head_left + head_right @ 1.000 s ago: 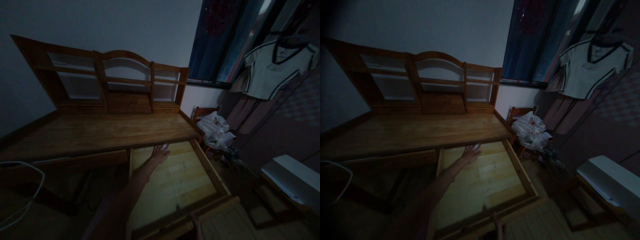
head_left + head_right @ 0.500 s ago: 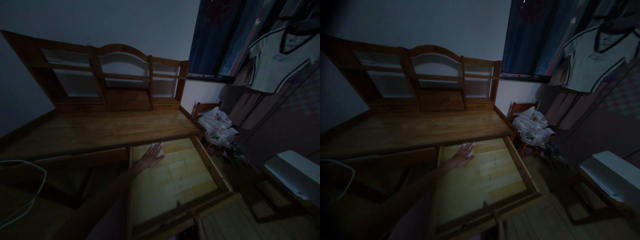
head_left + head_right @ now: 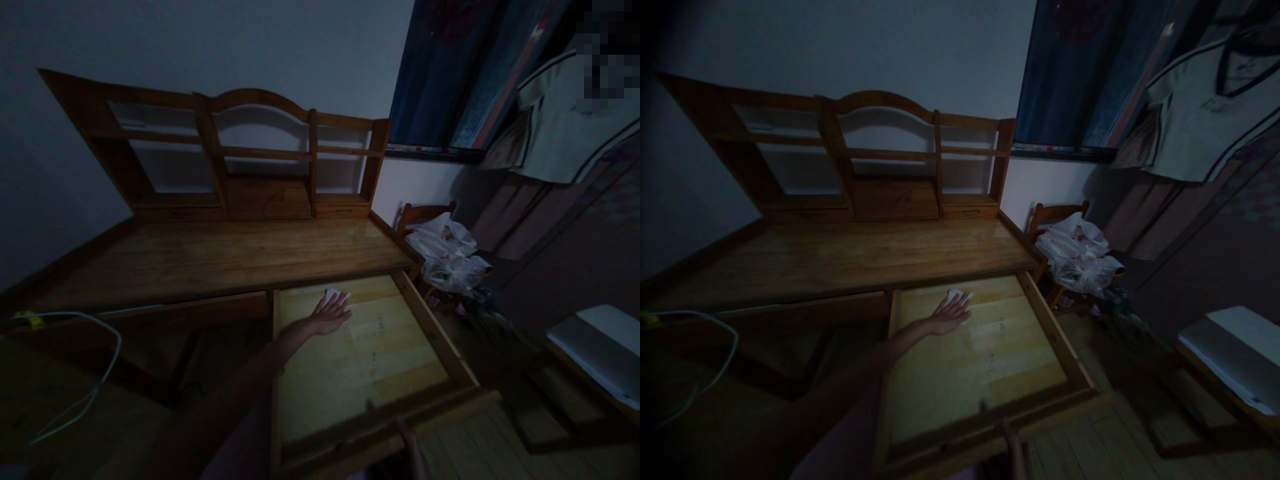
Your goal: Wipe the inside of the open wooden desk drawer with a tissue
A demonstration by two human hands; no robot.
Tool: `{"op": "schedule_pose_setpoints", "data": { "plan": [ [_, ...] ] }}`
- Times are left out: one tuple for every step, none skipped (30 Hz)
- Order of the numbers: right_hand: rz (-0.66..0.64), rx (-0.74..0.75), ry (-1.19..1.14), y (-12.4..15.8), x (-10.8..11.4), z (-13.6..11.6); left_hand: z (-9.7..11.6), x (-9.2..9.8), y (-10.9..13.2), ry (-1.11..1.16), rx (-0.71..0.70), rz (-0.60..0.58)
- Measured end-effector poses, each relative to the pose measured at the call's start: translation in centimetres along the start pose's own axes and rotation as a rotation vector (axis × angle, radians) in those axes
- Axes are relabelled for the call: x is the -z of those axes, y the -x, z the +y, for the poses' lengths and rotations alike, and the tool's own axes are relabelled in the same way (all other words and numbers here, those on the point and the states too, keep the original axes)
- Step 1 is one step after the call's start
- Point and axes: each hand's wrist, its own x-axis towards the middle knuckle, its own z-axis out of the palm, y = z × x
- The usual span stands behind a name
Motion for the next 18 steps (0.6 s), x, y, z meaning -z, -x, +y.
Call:
{"op": "schedule_pose_setpoints", "data": {
  "plan": [
    [0.009,-0.015,-0.009,-0.8,0.5,0.6,-0.2,0.2,-0.3,-0.002,0.023,0.009],
    [0.033,-0.021,-0.019,-1.6,1.1,1.2,-0.3,0.2,-0.7,-0.010,0.051,0.037],
    [0.075,-0.017,-0.029,-2.3,1.6,1.8,-0.4,0.2,-1.0,-0.022,0.078,0.081],
    [0.119,0.001,-0.043,-2.9,2.1,2.3,-0.3,0.1,-1.4,-0.038,0.102,0.130],
    [0.138,0.016,-0.053,-3.4,2.6,2.8,-0.2,-0.2,-1.7,-0.055,0.126,0.179],
    [0.148,0.015,-0.057,-3.6,2.9,3.1,0.1,-0.4,-1.9,-0.074,0.144,0.222],
    [0.140,0.009,-0.054,-3.7,3.0,3.2,0.4,-0.7,-2.1,-0.093,0.154,0.255],
    [0.122,0.007,-0.045,-3.5,3.0,3.1,0.7,-1.0,-2.2,-0.107,0.158,0.275],
    [0.107,0.005,-0.032,-3.2,2.8,2.9,1.0,-1.2,-2.4,-0.115,0.159,0.289],
    [0.096,0.009,-0.016,-2.8,2.5,2.6,1.2,-1.3,-2.4,-0.121,0.158,0.299],
    [0.088,0.018,-0.001,-2.3,2.1,2.2,1.4,-1.4,-2.5,-0.125,0.151,0.308],
    [0.081,0.022,0.010,-1.8,1.7,1.7,1.5,-1.4,-2.6,-0.129,0.138,0.319],
    [0.076,0.009,0.017,-1.2,1.1,1.2,1.6,-1.5,-2.8,-0.134,0.122,0.331],
    [0.069,-0.013,0.021,-0.7,0.6,0.6,1.7,-1.4,-3.0,-0.142,0.102,0.343],
    [0.056,-0.033,0.021,-0.3,0.0,0.1,1.8,-1.4,-3.2,-0.151,0.081,0.356],
    [0.041,-0.046,0.017,0.2,-0.5,-0.4,1.9,-1.4,-3.5,-0.160,0.061,0.368],
    [0.027,-0.056,0.011,0.6,-1.0,-0.8,2.1,-1.4,-3.9,-0.169,0.046,0.380],
    [0.018,-0.066,0.006,0.9,-1.5,-1.2,2.2,-1.4,-4.4,-0.176,0.034,0.388]
  ]
}}
